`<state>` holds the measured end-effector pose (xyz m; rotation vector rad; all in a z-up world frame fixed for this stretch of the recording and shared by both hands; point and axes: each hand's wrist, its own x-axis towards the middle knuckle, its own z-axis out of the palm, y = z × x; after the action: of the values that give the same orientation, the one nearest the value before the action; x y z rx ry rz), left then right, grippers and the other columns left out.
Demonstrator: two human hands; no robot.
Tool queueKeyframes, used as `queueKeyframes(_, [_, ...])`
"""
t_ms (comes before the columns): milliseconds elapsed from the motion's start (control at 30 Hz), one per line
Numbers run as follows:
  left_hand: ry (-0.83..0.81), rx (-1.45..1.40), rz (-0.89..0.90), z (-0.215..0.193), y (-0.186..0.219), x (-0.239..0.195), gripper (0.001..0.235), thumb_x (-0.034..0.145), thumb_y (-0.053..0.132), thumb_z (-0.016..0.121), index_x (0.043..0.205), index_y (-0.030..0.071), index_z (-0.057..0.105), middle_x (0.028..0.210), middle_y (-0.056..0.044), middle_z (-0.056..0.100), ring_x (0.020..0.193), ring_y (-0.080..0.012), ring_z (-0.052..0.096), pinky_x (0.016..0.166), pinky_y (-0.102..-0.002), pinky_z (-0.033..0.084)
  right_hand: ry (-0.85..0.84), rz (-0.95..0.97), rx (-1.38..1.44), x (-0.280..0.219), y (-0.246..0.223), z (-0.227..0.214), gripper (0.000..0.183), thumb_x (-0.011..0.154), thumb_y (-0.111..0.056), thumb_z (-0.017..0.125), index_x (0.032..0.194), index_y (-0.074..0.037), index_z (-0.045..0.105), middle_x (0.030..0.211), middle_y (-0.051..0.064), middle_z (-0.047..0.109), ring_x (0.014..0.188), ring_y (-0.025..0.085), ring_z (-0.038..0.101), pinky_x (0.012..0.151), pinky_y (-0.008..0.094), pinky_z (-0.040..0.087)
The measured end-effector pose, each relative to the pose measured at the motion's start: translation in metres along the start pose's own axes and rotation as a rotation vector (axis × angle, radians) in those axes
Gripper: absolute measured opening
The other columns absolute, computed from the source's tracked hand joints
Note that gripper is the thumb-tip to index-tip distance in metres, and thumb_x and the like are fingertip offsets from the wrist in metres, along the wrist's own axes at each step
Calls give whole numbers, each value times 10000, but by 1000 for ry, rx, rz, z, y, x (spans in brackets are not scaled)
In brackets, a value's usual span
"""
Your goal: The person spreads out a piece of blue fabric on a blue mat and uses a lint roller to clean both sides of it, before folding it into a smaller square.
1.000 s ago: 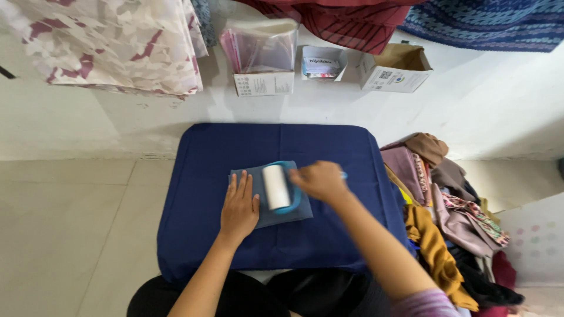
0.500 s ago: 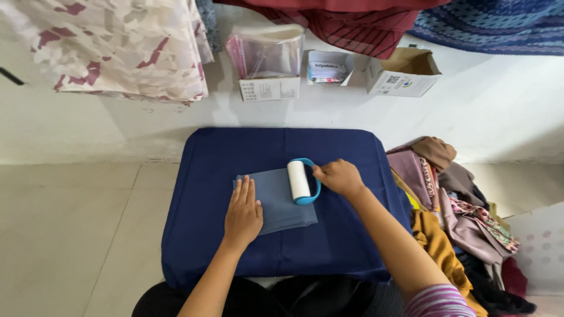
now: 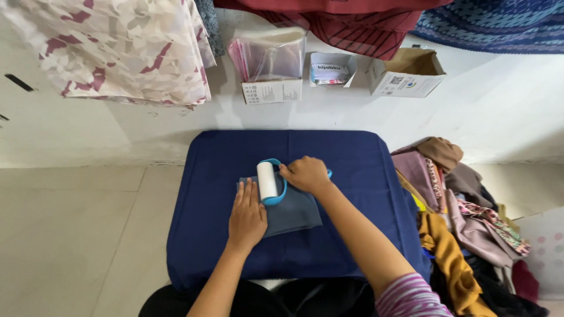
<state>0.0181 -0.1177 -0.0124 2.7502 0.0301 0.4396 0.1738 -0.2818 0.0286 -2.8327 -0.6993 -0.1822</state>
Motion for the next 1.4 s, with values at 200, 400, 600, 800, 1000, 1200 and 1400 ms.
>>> queueKeyframes(200, [-49,-24,-20,0,0,0,612,976,171,434,1543,-45,349,1644,-246,285,1533,-406,230,1226,-493,239,-97,110,43,4,40,-4,629,928,-671,426,790,-196,814,737,123,757,845,344,764,719,445,609])
queueKeyframes(400, [-63,-21,-23,-3,2,1,611,972,162,437,1541,-45,354,1642,-241,298,1535,-393,245,1223,-493,249,-97,248,42,-18,112,0,626,925,-687,431,786,-210,813,753,96,764,855,348,758,739,467,611])
queueKeyframes(600, [-46,-16,-28,-4,3,-2,606,983,171,425,1548,-35,354,1643,-233,306,1534,-382,256,1228,-481,245,-29,169,-154,-37,90,-61,596,929,-668,442,789,-226,817,705,126,744,796,354,761,710,456,608])
queueKeyframes(800, [-31,-14,-18,1,-4,-2,589,1007,199,417,1559,3,356,1655,-193,305,1539,-352,251,1231,-481,232,52,-199,-114,-66,2,-16,539,953,-581,455,700,-232,779,611,120,715,653,331,754,612,429,597])
queueKeyframes(1000, [-62,35,-33,3,-5,-2,609,1004,223,421,1570,14,336,1667,-182,283,1549,-338,234,1234,-480,232,53,-77,-21,-72,60,2,549,956,-598,478,670,-231,771,577,112,687,670,353,741,601,448,585])
queueKeyframes(1200, [-68,14,-37,-4,1,-3,600,1007,220,404,1563,2,346,1662,-192,294,1547,-343,243,1232,-483,235,33,37,-41,-85,106,0,587,947,-666,445,660,-262,759,591,87,694,689,340,741,623,445,590])
queueKeyframes(1400, [-38,22,-14,6,-5,-5,615,996,217,423,1564,-6,344,1664,-205,281,1547,-360,236,1227,-490,243,92,32,-135,-94,111,-31,536,930,-630,474,690,-246,761,566,119,673,660,369,729,606,472,578])
